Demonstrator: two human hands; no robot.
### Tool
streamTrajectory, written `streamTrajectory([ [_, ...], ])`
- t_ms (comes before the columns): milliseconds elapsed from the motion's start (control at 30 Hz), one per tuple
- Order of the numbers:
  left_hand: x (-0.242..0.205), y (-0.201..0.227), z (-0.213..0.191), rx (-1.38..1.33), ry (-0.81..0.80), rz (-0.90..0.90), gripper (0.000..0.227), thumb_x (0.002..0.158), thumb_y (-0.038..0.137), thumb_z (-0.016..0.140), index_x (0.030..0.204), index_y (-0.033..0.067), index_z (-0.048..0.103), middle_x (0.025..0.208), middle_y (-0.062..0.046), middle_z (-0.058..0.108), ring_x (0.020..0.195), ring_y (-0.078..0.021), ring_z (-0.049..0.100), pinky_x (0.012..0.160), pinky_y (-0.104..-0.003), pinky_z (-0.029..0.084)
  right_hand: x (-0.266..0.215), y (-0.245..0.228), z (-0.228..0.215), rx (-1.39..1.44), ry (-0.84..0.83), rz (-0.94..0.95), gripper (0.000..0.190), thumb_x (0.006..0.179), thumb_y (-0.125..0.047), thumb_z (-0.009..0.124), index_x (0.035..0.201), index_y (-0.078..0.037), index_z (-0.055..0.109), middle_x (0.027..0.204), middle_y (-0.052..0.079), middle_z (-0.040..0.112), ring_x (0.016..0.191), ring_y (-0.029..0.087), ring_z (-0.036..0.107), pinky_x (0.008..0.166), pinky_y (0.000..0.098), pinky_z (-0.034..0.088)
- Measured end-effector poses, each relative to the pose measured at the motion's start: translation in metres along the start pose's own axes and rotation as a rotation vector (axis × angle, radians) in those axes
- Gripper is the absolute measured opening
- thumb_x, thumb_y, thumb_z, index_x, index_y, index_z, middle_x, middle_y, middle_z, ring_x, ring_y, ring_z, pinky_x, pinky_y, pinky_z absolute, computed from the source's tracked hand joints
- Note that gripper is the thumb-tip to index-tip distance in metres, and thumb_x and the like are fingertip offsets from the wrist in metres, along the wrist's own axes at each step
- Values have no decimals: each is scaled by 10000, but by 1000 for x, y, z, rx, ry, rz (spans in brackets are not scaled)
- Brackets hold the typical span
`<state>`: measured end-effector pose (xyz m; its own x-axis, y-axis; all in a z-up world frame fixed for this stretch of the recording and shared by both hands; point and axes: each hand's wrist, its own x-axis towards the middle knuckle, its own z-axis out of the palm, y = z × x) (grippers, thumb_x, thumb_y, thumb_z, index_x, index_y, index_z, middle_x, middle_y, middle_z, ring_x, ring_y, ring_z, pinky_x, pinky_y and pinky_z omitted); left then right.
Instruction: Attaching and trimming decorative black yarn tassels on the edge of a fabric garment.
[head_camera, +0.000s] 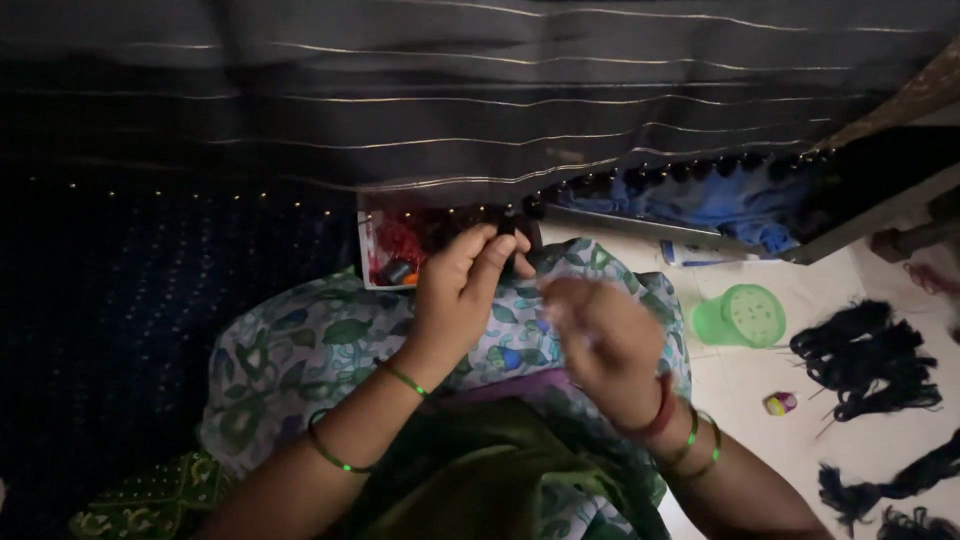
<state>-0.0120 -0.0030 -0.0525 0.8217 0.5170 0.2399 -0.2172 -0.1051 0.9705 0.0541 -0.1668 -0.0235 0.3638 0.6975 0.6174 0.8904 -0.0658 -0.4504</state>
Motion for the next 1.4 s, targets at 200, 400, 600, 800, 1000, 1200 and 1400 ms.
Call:
streamTrajectory([
  [200, -4, -11, -4, -353, -147, -41, 285, 1087, 241, 568, 1097, -11, 701, 898, -40, 708, 844, -111, 677, 813, -284, 565, 57, 33, 24, 1140, -18, 659, 249, 1055, -243, 652, 1054, 1, 707, 834, 51, 649, 688, 141, 601, 589, 284, 485],
  [400, 8, 3, -23, -98, -9, 22, 330, 962, 250, 675, 1154, -18, 660, 1039, -27, 700, 950, -91, 666, 817, -256, 545, 43, 43, 58, 1175, 172, 595, 258, 1095, -215, 598, 929, -25, 654, 935, 39, 651, 876, 114, 591, 821, 283, 480],
  [600, 37, 12, -26, -318, -230, -216, 309, 1048, 230, 669, 1037, -73, 730, 809, -72, 680, 688, -149, 601, 610, -301, 478, 33, 26, 45, 1377, 75, 607, 310, 1124, -282, 511, 981, -31, 625, 910, 70, 678, 867, 185, 648, 826, 343, 513],
  [800, 43, 17, -22, -488, -223, -296, 242, 1021, 182, 684, 1089, -50, 696, 895, -96, 704, 756, -207, 666, 639, -372, 549, 17, 33, 21, 1197, -95, 739, 430, 1061, -383, 497, 1077, 17, 655, 896, 151, 734, 788, 252, 727, 765, 404, 594],
  [1000, 35, -3, -26, -311, -180, -126, 257, 1015, 200, 672, 1159, -8, 719, 1102, -51, 747, 1009, -116, 680, 909, -278, 556, 23, 30, 1, 1114, -154, 808, 527, 1056, -428, 497, 1091, 70, 666, 880, 182, 749, 729, 252, 732, 723, 382, 606],
  [1200, 28, -13, -38, 245, -187, 57, 148, 1002, 181, 686, 1052, 47, 723, 1047, -78, 766, 924, -164, 713, 815, -298, 561, 53, 35, 2, 1070, -171, 858, 433, 1049, -327, 547, 1029, 84, 680, 734, 154, 715, 561, 218, 675, 550, 357, 568],
  [1400, 38, 40, -50, 784, -89, 692, 135, 967, 85, 637, 1085, 71, 701, 1012, -149, 708, 932, -345, 690, 841, -444, 542, 40, 35, 21, 1267, -194, 887, 350, 1090, -256, 555, 911, 24, 662, 595, 90, 640, 478, 172, 632, 546, 312, 550],
])
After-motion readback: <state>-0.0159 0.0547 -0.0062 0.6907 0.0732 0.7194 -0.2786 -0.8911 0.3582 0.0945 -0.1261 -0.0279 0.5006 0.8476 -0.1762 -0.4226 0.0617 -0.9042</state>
